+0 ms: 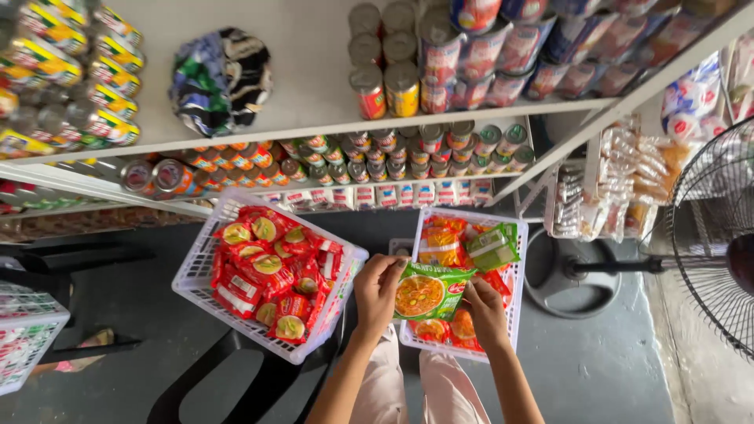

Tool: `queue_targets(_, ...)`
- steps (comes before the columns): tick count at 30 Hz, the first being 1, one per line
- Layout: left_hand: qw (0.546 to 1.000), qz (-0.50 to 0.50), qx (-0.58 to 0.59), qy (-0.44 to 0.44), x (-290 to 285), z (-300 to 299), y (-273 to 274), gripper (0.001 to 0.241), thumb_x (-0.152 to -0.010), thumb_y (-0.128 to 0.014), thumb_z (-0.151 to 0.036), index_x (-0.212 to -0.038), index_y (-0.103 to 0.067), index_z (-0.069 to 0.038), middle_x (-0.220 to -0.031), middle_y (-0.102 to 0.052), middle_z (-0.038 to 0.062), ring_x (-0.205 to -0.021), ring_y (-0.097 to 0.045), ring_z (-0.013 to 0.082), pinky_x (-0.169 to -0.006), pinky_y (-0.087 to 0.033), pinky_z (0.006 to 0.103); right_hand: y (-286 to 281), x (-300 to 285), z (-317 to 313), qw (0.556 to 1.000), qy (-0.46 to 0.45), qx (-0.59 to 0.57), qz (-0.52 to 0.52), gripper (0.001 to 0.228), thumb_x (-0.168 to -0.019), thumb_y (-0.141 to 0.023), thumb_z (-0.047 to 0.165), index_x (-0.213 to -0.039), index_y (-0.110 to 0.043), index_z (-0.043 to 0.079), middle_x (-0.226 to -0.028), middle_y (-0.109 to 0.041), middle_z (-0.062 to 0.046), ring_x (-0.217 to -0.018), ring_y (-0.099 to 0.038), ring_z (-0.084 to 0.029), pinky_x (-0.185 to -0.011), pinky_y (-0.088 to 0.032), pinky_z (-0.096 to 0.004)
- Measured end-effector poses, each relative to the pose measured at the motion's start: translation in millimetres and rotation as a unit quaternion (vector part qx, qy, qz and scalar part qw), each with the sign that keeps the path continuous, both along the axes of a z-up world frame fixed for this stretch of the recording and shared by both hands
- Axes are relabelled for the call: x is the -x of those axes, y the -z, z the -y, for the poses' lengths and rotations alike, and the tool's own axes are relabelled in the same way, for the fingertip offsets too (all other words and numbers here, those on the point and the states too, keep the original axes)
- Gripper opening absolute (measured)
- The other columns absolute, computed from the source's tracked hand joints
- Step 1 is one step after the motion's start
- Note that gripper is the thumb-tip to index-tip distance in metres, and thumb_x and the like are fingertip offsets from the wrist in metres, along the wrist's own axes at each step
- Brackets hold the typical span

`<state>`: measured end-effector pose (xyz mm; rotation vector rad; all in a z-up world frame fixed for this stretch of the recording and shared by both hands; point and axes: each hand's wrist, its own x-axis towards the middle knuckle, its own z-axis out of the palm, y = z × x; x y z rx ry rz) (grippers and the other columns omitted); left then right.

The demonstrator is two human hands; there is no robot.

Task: Organizing and restocking various packets of instant noodles on store shelves from a plastic basket.

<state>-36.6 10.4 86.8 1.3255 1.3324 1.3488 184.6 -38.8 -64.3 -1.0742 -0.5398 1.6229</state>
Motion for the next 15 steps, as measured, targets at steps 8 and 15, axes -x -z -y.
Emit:
queue_targets(8,0.977,-0.136,-0.145,-0.076,31,9,-80,0.008,-0.098,-0.069,-0.004,-0.101,-0.075,-0.001,-0.078,-0.065,0.007,-0.061,-0.058,0.0149,-0.056,-0.045,0.0279,-133,58,-34,0.928,0.131,-0.186,0.294,0.017,-0.106,-0.057,0.012,-0.115,-0.064,-0.001,-0.087,-0.067,-0.002,-0.075,-0.059,-0.006,-0.067,-0.049,-0.022)
queue_targets(15,0.901,-0.221,-0.35,-0.127,62,13,-112,0.013,-0.094,-0.07,0.0,-0.107,-0.074,-0.002,-0.086,-0.072,0.01,-0.072,-0.071,0.0215,-0.06,-0.055,0.0324,-204,72,-46,0.786,0.237,-0.29,0.492,0.007,-0.104,-0.056,0.005,-0.107,-0.06,0.0,-0.076,-0.063,-0.007,-0.063,-0.056,-0.007,-0.054,-0.044,-0.025)
